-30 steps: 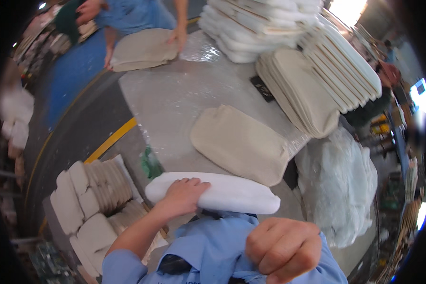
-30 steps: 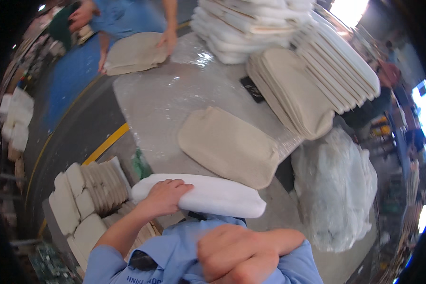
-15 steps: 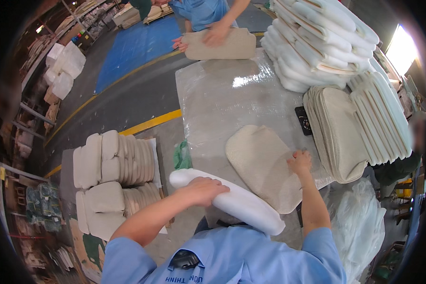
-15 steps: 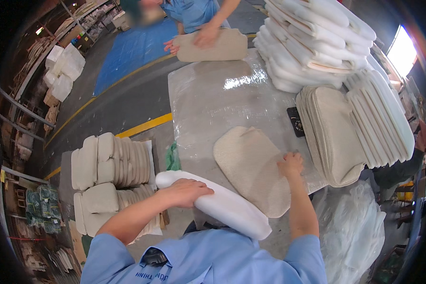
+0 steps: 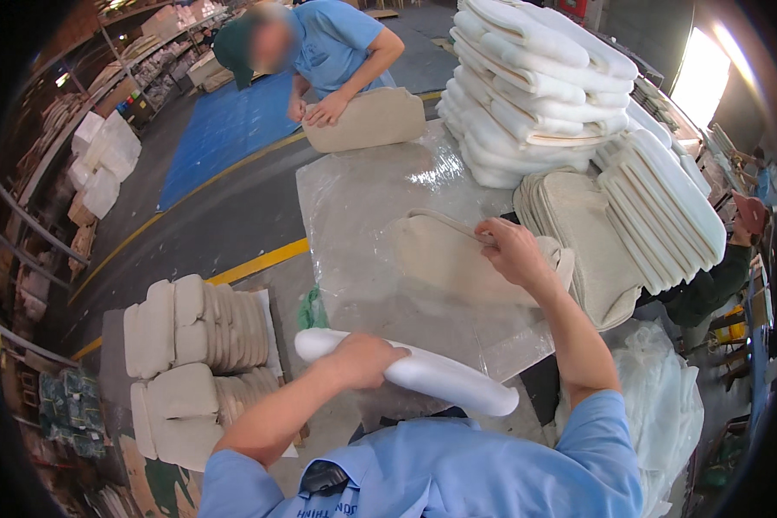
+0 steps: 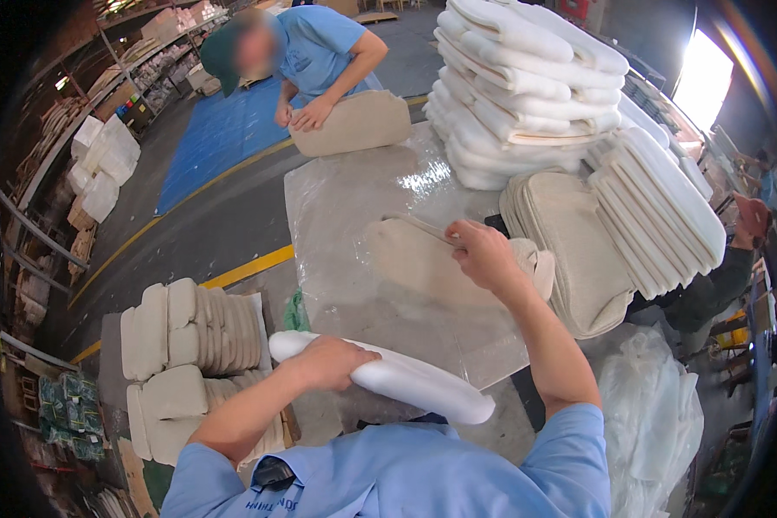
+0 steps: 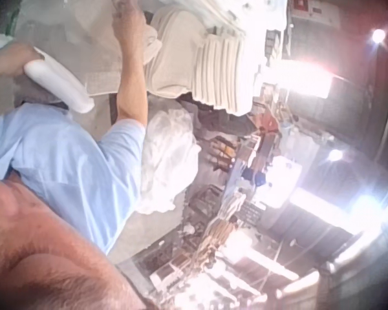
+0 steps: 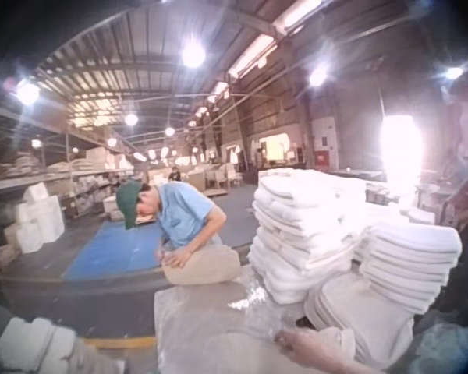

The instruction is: The person inserts cylindrical foam inserts into fabric pillow covers and places the finished pillows onto a stack. The person handles the foam and covers by hand, repeatedly repeating the insertion and stacking process.

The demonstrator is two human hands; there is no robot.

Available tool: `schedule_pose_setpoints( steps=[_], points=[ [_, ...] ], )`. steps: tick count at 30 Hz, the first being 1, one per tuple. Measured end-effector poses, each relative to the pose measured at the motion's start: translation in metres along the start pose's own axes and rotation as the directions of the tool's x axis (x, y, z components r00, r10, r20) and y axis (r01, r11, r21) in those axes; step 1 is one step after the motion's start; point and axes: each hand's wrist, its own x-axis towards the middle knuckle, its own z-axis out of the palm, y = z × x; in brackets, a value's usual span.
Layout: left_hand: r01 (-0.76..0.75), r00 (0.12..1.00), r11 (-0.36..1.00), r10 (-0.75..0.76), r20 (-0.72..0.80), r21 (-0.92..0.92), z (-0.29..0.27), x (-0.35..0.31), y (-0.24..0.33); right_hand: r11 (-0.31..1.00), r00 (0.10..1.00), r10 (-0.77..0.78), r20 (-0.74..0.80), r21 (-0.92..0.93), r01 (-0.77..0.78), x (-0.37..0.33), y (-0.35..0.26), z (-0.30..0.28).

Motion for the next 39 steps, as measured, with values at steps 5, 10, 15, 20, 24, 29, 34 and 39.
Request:
schedule_pose_setpoints(
  steps=[5,10,15,20,24,29,34,39],
  points=[
    [0.044,0.999,0.999,-0.044,-0.021,0.024,0.009,-0.009,0.032,0.995,0.993,-0.079,0.083,-0.054,0.084,-0.034,-0.036,0.015],
    [0.045,0.994,0.986,-0.061,-0.093,-0.159,0.063,-0.004,0.021,0.975,0.853,0.216,0.475,-0.151,-0.162,-0.117,0.018,0.106],
    [0.040,0.980,0.992,-0.063,-0.189,-0.122,0.080,-0.017,0.024,0.930,0.746,0.304,0.592,-0.014,-0.368,-0.126,0.027,0.142],
    [0.032,0.991,0.991,-0.048,-0.122,-0.134,0.076,-0.016,0.024,0.844,0.721,0.338,0.605,0.143,-0.516,-0.094,0.044,0.135],
    [-0.079,0.997,0.931,0.080,-0.011,-0.357,0.062,-0.018,0.000,0.738,0.772,0.418,0.480,0.316,-0.596,-0.070,0.039,0.124],
    [-0.089,0.996,0.506,0.071,-0.062,-0.858,0.026,0.014,-0.021,0.726,0.823,0.411,0.391,0.406,-0.555,-0.051,0.017,0.101],
    [0.117,0.992,0.287,0.012,0.126,-0.951,0.024,0.083,-0.018,0.766,0.915,0.347,0.207,0.500,-0.403,-0.045,-0.007,0.079],
    [0.108,0.889,-0.032,-0.445,0.111,-0.994,0.023,0.122,-0.056,0.722,0.903,0.428,-0.043,0.617,-0.313,-0.041,-0.038,0.061]
  ],
)
